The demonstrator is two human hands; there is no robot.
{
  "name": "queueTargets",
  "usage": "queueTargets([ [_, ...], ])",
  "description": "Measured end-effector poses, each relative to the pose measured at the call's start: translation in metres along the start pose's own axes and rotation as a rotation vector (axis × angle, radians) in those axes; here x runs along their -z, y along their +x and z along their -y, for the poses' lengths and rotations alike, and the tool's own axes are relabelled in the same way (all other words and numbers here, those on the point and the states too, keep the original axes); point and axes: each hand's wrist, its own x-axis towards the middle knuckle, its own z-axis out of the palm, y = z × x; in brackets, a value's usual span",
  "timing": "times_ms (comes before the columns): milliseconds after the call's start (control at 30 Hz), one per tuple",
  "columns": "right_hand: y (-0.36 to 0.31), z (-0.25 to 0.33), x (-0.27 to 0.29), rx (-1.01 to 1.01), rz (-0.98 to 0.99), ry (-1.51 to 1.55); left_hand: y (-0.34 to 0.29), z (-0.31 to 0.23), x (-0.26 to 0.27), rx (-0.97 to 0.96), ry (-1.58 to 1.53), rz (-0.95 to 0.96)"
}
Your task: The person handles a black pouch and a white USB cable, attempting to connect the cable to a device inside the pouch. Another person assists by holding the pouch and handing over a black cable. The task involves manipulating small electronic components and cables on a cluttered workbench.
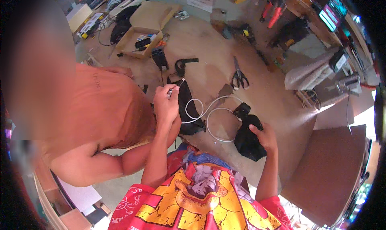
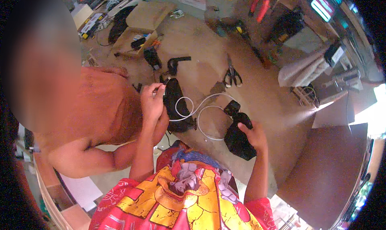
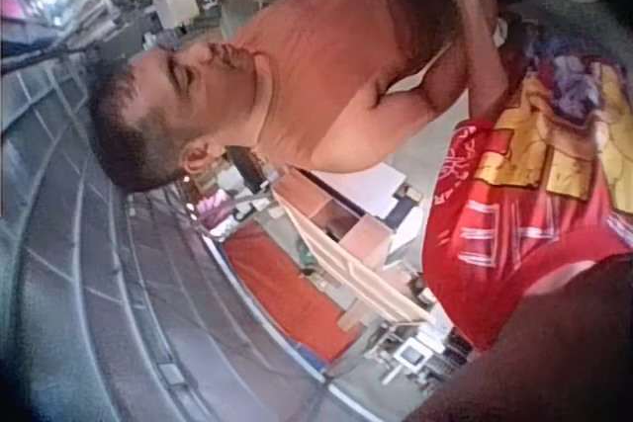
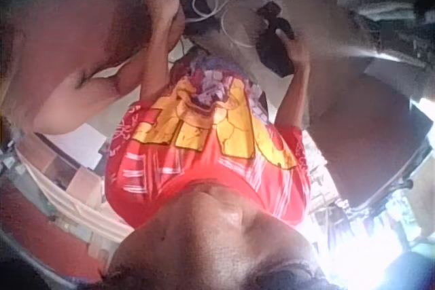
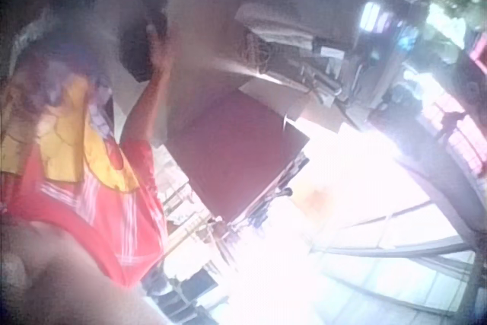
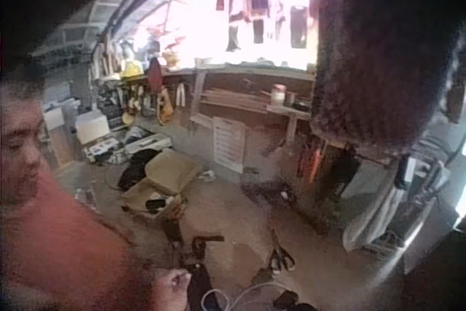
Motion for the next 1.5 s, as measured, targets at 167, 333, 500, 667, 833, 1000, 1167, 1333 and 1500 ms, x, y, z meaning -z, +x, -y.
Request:
queueTargets([
  [167,0.008,-0.019,-0.010,0.050,0.049,0.225,-0.001,-0.010,0.017,-0.012,-0.045,0.054],
  [333,-0.006,-0.005,-0.015,0.022,0.036,0.223,-0.004,-0.025,0.045,0.158,-0.169,0.213],
  [500,0.000,-0.036,-0.020,-0.005,0.032,0.146,-0.010,-0.023,0.076,0.064,-0.176,0.169],
  [667,-0.012,-0.026,-0.025,0.023,-0.006,0.189,-0.010,-0.029,0.116,0.347,-0.330,0.167],
  [833,0.001,-0.041,-0.026,0.040,0.070,0.250,0.000,-0.015,0.144,0.323,-0.632,-0.005],
  [1000,0.010,-0.043,-0.040,0.011,0.072,0.277,-0.008,0.002,0.175,0.057,-0.903,-0.060],
  [1167,0.013,-0.026,-0.050,0.033,0.105,0.148,-0.013,-0.013,0.190,-0.022,-1.025,0.019],
  [1333,0.021,-0.019,-0.051,0.077,0.106,-0.062,-0.007,-0.027,0.207,0.012,-0.648,0.156],
  [1500,0.022,-0.013,-0.051,0.040,0.194,0.078,-0.008,-0.037,0.218,-0.105,-0.292,0.229],
])
